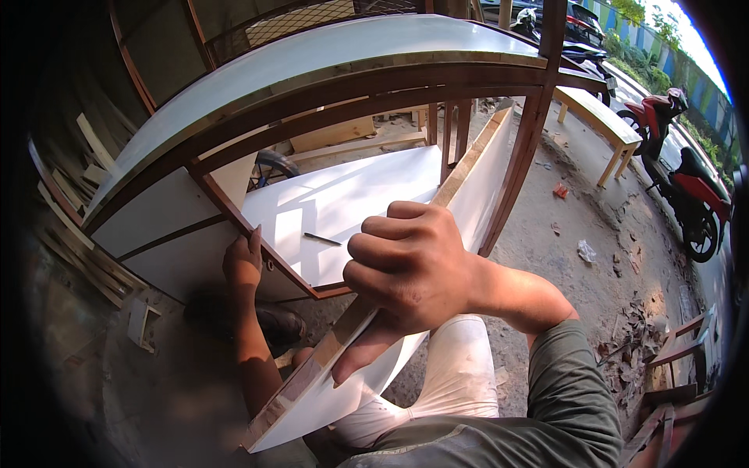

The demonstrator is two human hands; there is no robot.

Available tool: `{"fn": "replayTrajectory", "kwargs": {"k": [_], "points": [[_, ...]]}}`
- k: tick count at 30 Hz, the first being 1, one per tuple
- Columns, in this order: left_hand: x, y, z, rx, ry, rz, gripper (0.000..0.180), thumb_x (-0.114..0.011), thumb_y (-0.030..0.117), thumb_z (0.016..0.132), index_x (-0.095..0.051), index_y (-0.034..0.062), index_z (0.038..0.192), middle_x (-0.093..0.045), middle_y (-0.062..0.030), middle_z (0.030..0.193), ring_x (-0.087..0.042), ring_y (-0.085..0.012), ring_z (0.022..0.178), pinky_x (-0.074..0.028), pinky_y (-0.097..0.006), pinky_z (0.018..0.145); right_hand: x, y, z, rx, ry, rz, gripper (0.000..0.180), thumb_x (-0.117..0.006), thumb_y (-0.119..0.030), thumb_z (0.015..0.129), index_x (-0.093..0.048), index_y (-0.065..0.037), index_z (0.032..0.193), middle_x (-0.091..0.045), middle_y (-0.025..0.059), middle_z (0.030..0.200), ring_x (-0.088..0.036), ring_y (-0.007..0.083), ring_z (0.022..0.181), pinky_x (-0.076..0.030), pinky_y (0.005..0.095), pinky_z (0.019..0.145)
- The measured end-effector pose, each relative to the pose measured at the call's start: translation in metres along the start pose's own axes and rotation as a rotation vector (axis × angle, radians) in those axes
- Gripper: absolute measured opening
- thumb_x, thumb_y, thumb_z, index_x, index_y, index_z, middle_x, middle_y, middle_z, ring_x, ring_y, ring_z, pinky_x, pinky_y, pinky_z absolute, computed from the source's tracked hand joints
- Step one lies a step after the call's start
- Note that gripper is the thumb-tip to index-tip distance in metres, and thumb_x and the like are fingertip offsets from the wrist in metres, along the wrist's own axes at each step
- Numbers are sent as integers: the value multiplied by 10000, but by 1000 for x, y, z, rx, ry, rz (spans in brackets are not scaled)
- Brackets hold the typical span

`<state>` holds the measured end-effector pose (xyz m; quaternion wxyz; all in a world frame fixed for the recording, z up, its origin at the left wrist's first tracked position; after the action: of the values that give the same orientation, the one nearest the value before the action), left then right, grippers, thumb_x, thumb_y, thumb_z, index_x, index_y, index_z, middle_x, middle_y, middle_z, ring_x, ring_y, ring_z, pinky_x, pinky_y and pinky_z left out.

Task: The person sands the edges of a white board using a hand-held power sander and then fits the board into a slot in a wooden cart structure.

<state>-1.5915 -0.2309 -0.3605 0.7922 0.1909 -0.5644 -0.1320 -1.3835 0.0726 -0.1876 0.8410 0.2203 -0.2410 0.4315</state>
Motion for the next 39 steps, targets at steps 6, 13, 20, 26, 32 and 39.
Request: {"fn": "replayTrajectory", "kwargs": {"k": [6,13,20,26,32,39], "points": [[-2,17,4,-133,134,61,546,-510,527,1003,-698,34,860,-709,-230,863,-689,-429,851,-544,-511,771,-2,20,9,-40,50,-59,830,-790,-859,484,-393,-135,572,-317,-23,583,-374,139,486,-290,298,468],[22,10,-3,-241,-139,-63,665,-464,572,1026,-652,47,662,-662,-120,628,-692,-342,655,-549,-452,702,-18,30,26,-198,-145,-105,798,-850,-760,500,-390,-114,594,-345,14,609,-405,201,510,-285,346,504],[41,-91,-103,280,-282,-1264,688,-371,613,1052,-681,42,823,-720,-90,824,-703,-235,785,-533,-394,777,-30,14,61,-359,-220,8,802,-785,-822,493,-417,-116,595,-357,25,590,-420,229,520,-314,365,538],[170,-155,-306,910,385,-1266,826,-237,699,1028,-669,1,1120,-732,-162,1125,-665,-263,1128,-450,-411,998,-2,-24,151,-345,-304,181,782,-623,-823,724,-438,-71,615,-394,59,601,-452,271,549,-355,409,525],[287,-101,-508,1462,483,-1046,865,-303,748,991,-632,-9,1247,-703,-162,1172,-687,-266,1039,-497,-436,919,53,-84,294,-255,-317,416,730,-680,-762,718,-456,-82,577,-429,52,591,-449,263,546,-344,398,524],[340,14,-708,1699,497,-678,757,-529,740,915,-649,-6,873,-680,-113,751,-698,-222,717,-549,-387,695,109,-168,408,-6,-302,757,767,-698,-746,709,-395,-66,523,-366,49,541,-382,269,523,-287,414,513]]}}
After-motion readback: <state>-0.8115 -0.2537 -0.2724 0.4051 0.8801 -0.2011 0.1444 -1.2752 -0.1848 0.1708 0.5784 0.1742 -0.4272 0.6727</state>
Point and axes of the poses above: each hand's wrist, its own z-axis towards the middle knuckle, its own x-axis out of the back of the hand, y = z × x, the point moved 5 cm from there along z, towards the middle knuckle
